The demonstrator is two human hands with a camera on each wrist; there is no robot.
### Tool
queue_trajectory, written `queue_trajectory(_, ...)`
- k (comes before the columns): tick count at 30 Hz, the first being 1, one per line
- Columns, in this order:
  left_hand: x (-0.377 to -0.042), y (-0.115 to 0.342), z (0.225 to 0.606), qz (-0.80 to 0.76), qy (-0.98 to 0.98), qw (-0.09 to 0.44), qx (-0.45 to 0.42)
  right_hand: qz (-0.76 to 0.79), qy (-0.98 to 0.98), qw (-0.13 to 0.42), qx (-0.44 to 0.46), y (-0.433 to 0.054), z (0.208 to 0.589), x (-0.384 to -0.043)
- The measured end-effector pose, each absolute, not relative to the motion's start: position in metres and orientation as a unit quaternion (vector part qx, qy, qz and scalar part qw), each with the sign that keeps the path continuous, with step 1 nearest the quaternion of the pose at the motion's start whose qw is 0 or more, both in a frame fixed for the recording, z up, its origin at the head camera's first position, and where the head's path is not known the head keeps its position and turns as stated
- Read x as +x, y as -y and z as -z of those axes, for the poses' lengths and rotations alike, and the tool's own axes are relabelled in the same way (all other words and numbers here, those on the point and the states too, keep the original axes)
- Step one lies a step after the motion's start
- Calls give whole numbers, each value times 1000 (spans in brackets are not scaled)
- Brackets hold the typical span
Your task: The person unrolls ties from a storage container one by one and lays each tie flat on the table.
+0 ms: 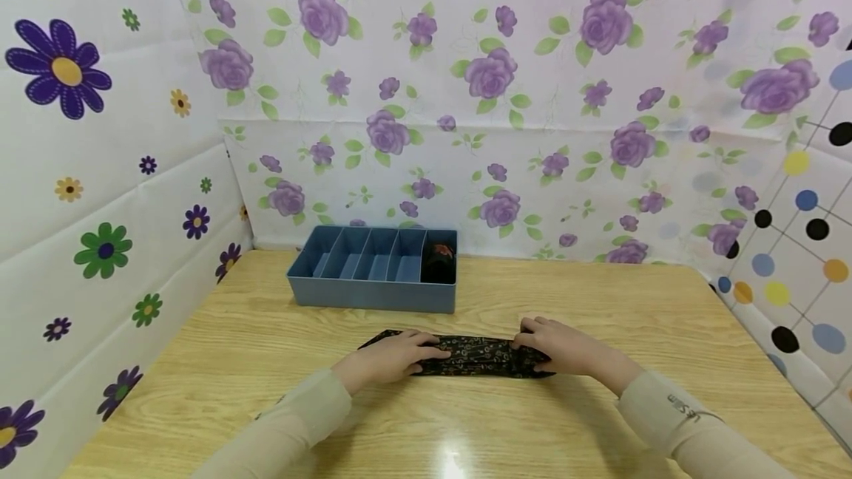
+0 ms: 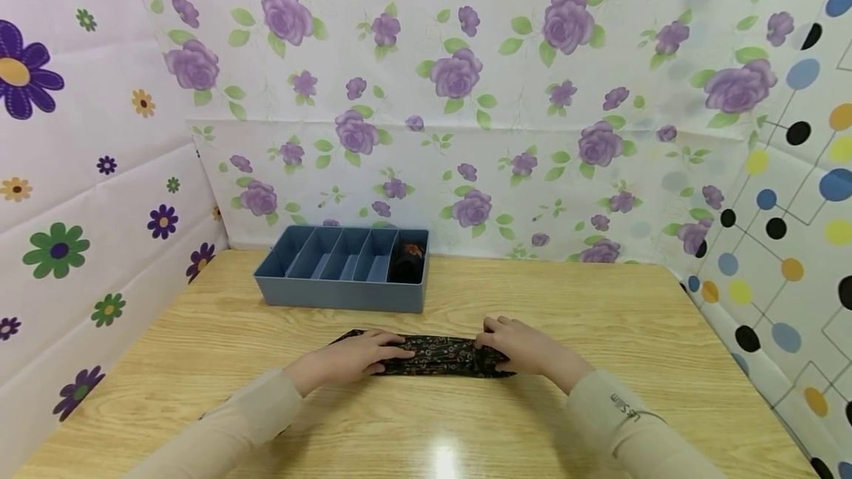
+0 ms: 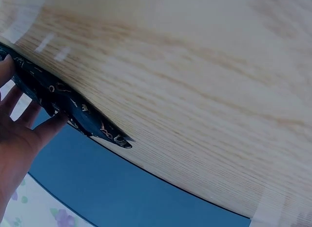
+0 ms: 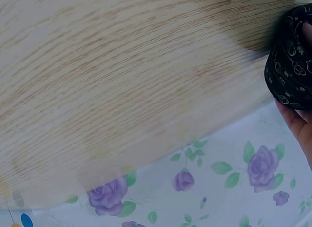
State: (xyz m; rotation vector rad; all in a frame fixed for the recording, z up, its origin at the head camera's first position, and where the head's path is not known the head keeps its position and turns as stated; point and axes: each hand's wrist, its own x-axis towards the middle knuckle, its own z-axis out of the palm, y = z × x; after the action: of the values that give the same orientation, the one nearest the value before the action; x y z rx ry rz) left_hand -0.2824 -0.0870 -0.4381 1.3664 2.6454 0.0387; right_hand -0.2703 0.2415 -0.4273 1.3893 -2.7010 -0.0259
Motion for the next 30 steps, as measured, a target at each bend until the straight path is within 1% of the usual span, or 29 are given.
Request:
queue_trajectory(17, -283, 90, 439, -28, -884, 92, 457, 24, 893, 35, 449, -245, 425, -270)
queue_trajectory(30, -284, 99, 440, -33, -883, 85, 460, 4, 895, 33, 445, -245, 423, -268)
